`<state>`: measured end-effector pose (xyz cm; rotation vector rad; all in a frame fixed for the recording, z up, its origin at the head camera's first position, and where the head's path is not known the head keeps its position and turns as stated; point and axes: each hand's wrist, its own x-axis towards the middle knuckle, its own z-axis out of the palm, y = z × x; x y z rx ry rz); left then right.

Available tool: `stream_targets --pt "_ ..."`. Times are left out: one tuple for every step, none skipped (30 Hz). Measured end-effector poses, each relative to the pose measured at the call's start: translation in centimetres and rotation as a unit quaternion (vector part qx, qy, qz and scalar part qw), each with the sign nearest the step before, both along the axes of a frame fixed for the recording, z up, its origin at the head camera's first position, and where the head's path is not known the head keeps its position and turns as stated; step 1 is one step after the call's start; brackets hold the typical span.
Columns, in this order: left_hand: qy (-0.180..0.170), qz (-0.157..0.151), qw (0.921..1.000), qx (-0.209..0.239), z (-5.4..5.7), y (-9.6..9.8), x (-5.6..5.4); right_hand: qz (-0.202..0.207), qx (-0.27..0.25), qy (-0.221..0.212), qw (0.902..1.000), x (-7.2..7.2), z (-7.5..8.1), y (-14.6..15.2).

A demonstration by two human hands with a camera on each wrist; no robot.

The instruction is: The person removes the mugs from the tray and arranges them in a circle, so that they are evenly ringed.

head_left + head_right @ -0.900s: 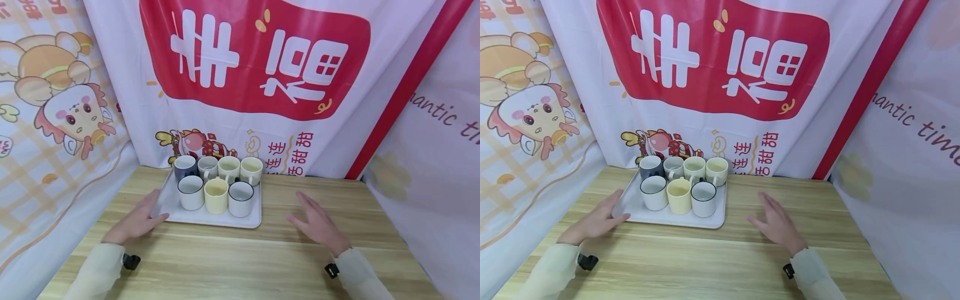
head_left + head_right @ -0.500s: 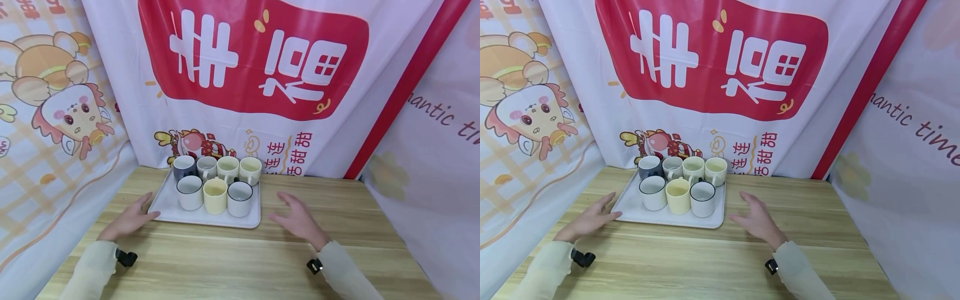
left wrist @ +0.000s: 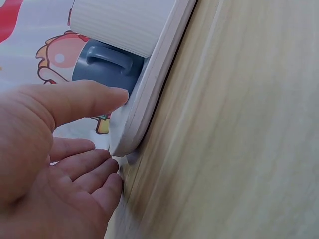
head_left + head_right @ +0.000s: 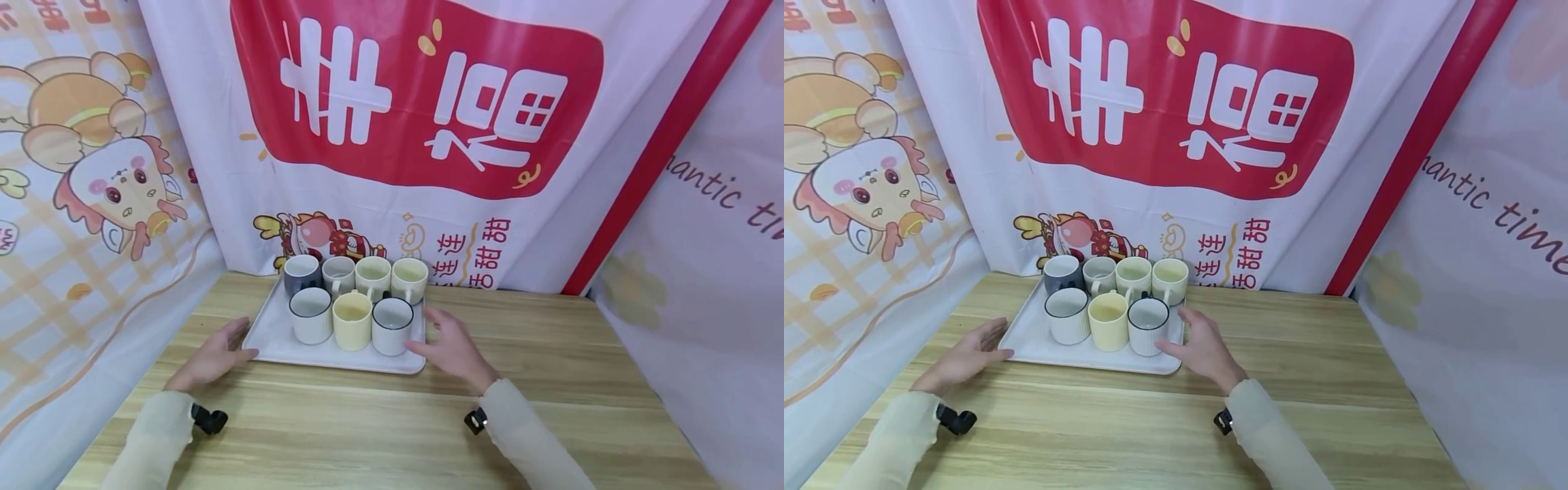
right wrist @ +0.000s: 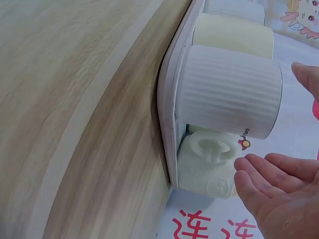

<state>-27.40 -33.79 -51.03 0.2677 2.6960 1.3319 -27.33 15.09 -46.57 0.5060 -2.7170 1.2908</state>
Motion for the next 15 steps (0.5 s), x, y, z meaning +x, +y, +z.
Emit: stream_targets --pt "-0.005 0.002 1.0 0.004 0.0 0.0 0.0 -0.002 -0.002 -0.002 1.0 -0.1 -0.1 -0.2" --pt "-0.01 0.002 0.9999 0.007 0.0 0.1 0.0 -0.003 -0.004 -0.002 1.0 -0.2 -0.1 -0.4" --pt "-0.013 0.003 0.9998 0.014 -0.1 0.1 0.0 -0.005 -0.005 -0.002 1.0 -0.4 -0.2 -0.7" --pt "-0.015 0.001 0.9997 0.019 -0.1 0.2 0.1 -0.007 -0.008 -0.003 0.9999 -0.5 -0.3 -0.9" --pt "-0.017 0.001 0.9996 0.024 -0.1 0.2 0.1 -0.011 -0.008 -0.003 0.9999 -0.6 -0.4 -1.0" --pt "-0.019 -0.002 0.9994 0.03 -0.1 0.3 0.1 -0.012 -0.012 -0.001 0.9999 -0.8 -0.5 -1.2" --pt "-0.019 -0.003 0.9992 0.035 -0.1 0.3 0.1 -0.014 -0.013 0.0 0.9998 -0.9 -0.6 -1.4" --pt "-0.02 -0.005 0.9991 0.038 -0.2 0.4 0.0 -0.017 -0.014 0.004 0.9998 -1.1 -0.6 -1.5" --pt "-0.019 -0.007 0.9989 0.041 -0.2 0.4 0.0 -0.019 -0.016 0.008 0.9997 -1.2 -0.7 -1.7" --pt "-0.018 -0.008 0.9988 0.044 -0.2 0.5 0.0 -0.02 -0.018 0.012 0.9996 -1.4 -0.8 -1.8" --pt "-0.019 -0.009 0.9988 0.045 -0.2 0.5 0.0 -0.02 -0.021 0.015 0.9995 -1.5 -0.9 -2.0" --pt "-0.018 -0.01 0.9987 0.046 -0.2 0.6 -0.1 -0.019 -0.023 0.019 0.9994 -1.6 -1.0 -2.1" --pt "-0.018 -0.011 0.9987 0.046 -0.2 0.6 -0.1 -0.019 -0.024 0.022 0.9993 -1.7 -1.1 -2.3" --pt "-0.019 -0.01 0.9987 0.046 -0.2 0.6 0.0 -0.019 -0.026 0.022 0.9992 -1.8 -1.1 -2.4" --pt "-0.02 -0.009 0.9987 0.047 -0.2 0.6 0.0 -0.018 -0.028 0.023 0.9992 -1.9 -1.2 -2.6"
